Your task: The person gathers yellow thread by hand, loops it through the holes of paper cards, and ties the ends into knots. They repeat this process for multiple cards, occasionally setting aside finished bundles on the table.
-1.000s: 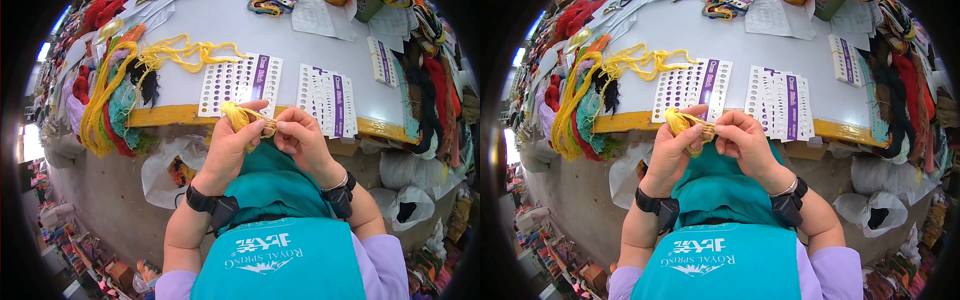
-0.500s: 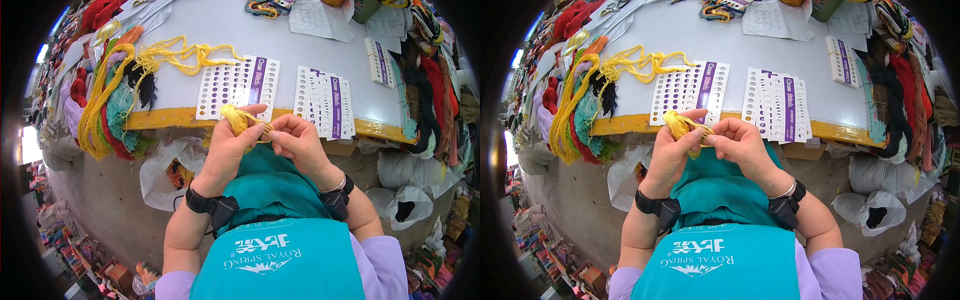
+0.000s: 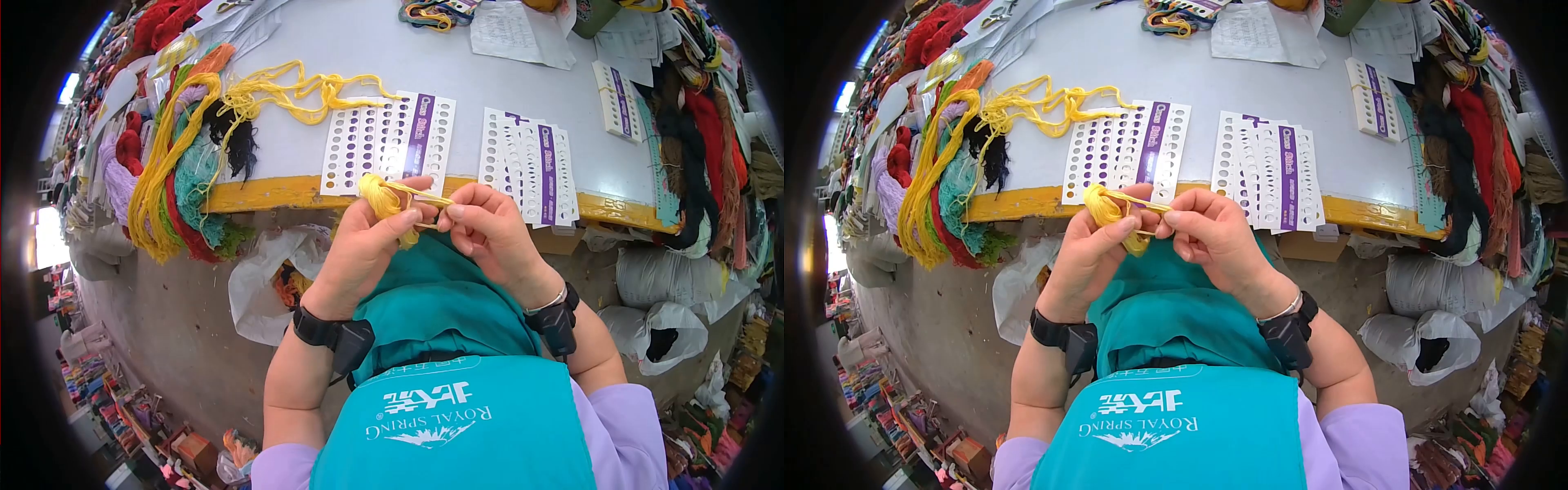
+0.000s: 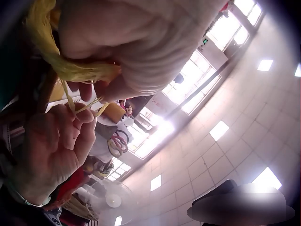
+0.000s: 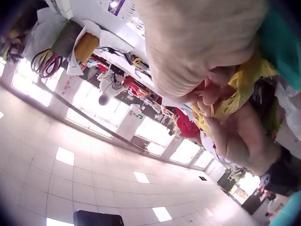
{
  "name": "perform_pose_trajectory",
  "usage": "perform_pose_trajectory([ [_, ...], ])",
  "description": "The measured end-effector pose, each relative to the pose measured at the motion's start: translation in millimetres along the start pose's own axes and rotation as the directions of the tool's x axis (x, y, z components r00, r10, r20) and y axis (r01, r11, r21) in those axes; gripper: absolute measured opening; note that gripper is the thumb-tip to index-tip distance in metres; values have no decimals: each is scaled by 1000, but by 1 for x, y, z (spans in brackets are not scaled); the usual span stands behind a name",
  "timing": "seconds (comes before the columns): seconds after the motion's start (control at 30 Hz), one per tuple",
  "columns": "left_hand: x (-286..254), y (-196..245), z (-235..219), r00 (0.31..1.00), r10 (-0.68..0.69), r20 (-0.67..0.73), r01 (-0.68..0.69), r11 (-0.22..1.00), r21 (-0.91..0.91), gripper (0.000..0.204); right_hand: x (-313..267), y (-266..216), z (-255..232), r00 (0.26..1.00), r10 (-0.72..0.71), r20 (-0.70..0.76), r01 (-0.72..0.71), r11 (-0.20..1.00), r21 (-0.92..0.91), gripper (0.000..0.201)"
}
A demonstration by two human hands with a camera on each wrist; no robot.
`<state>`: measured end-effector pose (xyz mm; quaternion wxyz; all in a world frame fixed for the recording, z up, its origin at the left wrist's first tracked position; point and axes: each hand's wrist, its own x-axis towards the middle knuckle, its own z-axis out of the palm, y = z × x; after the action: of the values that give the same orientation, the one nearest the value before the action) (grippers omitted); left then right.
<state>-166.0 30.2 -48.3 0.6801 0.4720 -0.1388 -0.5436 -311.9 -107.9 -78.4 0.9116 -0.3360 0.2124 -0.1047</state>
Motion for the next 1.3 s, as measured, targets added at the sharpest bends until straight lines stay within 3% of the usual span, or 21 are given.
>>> perform_pose_trajectory([
  [0.43, 0, -4, -1, 998, 40, -41, -36, 996, 77, 48, -2, 8, 7, 999, 31, -12, -32, 996, -80, 11],
  [1.3, 3, -5, -1, 996, 9, -87, -5, 999, 45, 50, 4, 8, 8, 998, 53, -23, -51, 996, 79, 6],
])
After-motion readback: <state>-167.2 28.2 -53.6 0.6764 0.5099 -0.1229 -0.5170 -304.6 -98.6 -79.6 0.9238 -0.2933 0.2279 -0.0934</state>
